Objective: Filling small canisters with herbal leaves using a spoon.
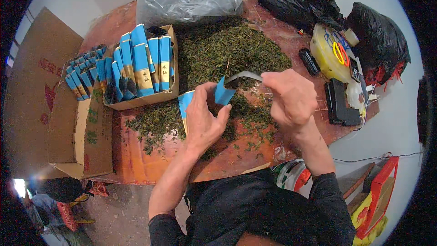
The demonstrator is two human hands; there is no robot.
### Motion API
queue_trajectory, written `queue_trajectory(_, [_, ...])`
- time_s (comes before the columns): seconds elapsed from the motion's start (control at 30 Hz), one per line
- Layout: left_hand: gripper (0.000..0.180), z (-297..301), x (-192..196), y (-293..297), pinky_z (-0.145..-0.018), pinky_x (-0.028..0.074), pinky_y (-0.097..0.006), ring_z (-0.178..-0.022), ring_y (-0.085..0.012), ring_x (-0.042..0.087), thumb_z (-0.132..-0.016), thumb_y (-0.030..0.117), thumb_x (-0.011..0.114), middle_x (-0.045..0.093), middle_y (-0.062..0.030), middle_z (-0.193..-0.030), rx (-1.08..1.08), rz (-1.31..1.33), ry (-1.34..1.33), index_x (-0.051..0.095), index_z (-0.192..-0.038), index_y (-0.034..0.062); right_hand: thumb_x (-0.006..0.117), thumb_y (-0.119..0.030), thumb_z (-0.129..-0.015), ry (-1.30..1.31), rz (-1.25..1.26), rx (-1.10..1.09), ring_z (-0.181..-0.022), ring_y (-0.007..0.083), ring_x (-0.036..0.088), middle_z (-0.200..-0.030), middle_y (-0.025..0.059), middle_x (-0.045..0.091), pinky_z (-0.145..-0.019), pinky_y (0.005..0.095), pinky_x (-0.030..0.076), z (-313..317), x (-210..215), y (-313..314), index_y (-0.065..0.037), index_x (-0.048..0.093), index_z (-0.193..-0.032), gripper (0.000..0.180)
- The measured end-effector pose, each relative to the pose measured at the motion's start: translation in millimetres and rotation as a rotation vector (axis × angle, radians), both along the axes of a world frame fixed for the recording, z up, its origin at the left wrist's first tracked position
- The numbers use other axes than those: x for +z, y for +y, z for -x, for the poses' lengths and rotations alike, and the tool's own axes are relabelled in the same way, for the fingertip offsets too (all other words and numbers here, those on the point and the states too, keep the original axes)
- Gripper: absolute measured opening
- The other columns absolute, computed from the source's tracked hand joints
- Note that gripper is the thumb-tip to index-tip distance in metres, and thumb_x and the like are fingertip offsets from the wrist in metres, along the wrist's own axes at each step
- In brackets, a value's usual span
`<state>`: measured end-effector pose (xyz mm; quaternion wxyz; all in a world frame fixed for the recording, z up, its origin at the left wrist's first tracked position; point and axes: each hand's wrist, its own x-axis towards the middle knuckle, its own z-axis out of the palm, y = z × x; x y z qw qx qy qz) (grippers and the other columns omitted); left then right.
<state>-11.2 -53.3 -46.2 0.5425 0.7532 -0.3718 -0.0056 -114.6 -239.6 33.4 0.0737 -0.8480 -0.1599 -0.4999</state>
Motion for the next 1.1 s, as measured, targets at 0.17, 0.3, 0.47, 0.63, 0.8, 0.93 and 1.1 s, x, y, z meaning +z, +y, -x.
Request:
queue_trajectory(0.17, [0.051, 0, 0, 0, -0.084, 0.054, -0.042, -0.096, -0.0355, 0.067, -0.078, 0.007, 0.078, 0.065, -0.0199, -0.108, -0.006, 0.008, 0.010, 0.054, -0.122, -0.0004, 0.068, 0.006, -0.067, 0.036, -0.027, 0.035, -0.067, 0.0287, 0.068, -0.088, 0.0142, 0.072, -0.056, 0.0379, 0.056, -1, -10, 2, 0.001, 0.067, -0.100, 0.033])
queue_trajectory(0.3, [0.051, 0, 2, 0, -0.085, 0.054, -0.042, -0.096, -0.0361, 0.067, -0.078, 0.007, 0.077, 0.064, -0.0199, -0.108, -0.001, 0.015, 0.038, 0.054, -0.122, -0.0006, 0.067, 0.006, -0.069, 0.050, -0.039, 0.036, -0.067, 0.0289, 0.068, -0.088, 0.0146, 0.072, -0.056, 0.0379, 0.056, -2, -14, 6, 0.001, 0.067, -0.100, 0.032])
queue_trajectory(0.47, [0.050, 1, 4, -1, -0.085, 0.055, -0.042, -0.097, -0.0359, 0.067, -0.078, 0.007, 0.077, 0.064, -0.0199, -0.109, 0.000, 0.004, -0.010, 0.054, -0.122, -0.0002, 0.066, 0.009, -0.068, 0.035, -0.051, 0.038, -0.068, 0.0298, 0.069, -0.088, 0.0146, 0.072, -0.057, 0.0384, 0.056, -1, -8, 4, 0.001, 0.067, -0.100, 0.034])
queue_trajectory(0.63, [0.050, 2, 4, 2, -0.086, 0.055, -0.042, -0.098, -0.0353, 0.068, -0.079, 0.007, 0.077, 0.065, -0.0199, -0.109, 0.005, 0.000, 0.021, 0.054, -0.123, -0.0001, 0.064, 0.012, -0.067, -0.038, -0.053, -0.013, -0.070, 0.0298, 0.070, -0.088, 0.0148, 0.072, -0.058, 0.0380, 0.056, 4, 7, -2, 0.002, 0.068, -0.100, 0.035])
queue_trajectory(0.8, [0.051, 3, 3, 0, -0.086, 0.055, -0.042, -0.097, -0.0342, 0.068, -0.078, 0.005, 0.077, 0.065, -0.0197, -0.109, -0.006, 0.005, 0.039, 0.053, -0.123, -0.0003, 0.063, 0.013, -0.066, 0.008, -0.140, -0.055, -0.072, 0.0299, 0.071, -0.089, 0.0146, 0.073, -0.061, 0.0378, 0.057, 11, 13, -4, 0.002, 0.068, -0.101, 0.036])
queue_trajectory(0.93, [0.050, 3, 4, 1, -0.086, 0.055, -0.041, -0.098, -0.0336, 0.068, -0.078, 0.004, 0.077, 0.065, -0.0196, -0.108, -0.007, 0.008, 0.051, 0.054, -0.123, -0.0006, 0.064, 0.012, -0.066, -0.024, -0.069, -0.028, -0.070, 0.0296, 0.069, -0.089, 0.0140, 0.072, -0.059, 0.0378, 0.055, 7, 8, -5, 0.001, 0.067, -0.100, 0.036])
queue_trajectory(1.1, [0.048, 2, 5, -2, -0.086, 0.055, -0.041, -0.098, -0.0338, 0.068, -0.078, 0.005, 0.076, 0.065, -0.0192, -0.108, -0.008, -0.014, -0.018, 0.055, -0.121, -0.0014, 0.066, 0.010, -0.068, 0.085, -0.067, -0.003, -0.065, 0.0296, 0.065, -0.087, 0.0127, 0.070, -0.055, 0.0399, 0.052, 1, -6, 3, -0.001, 0.065, -0.098, 0.032])
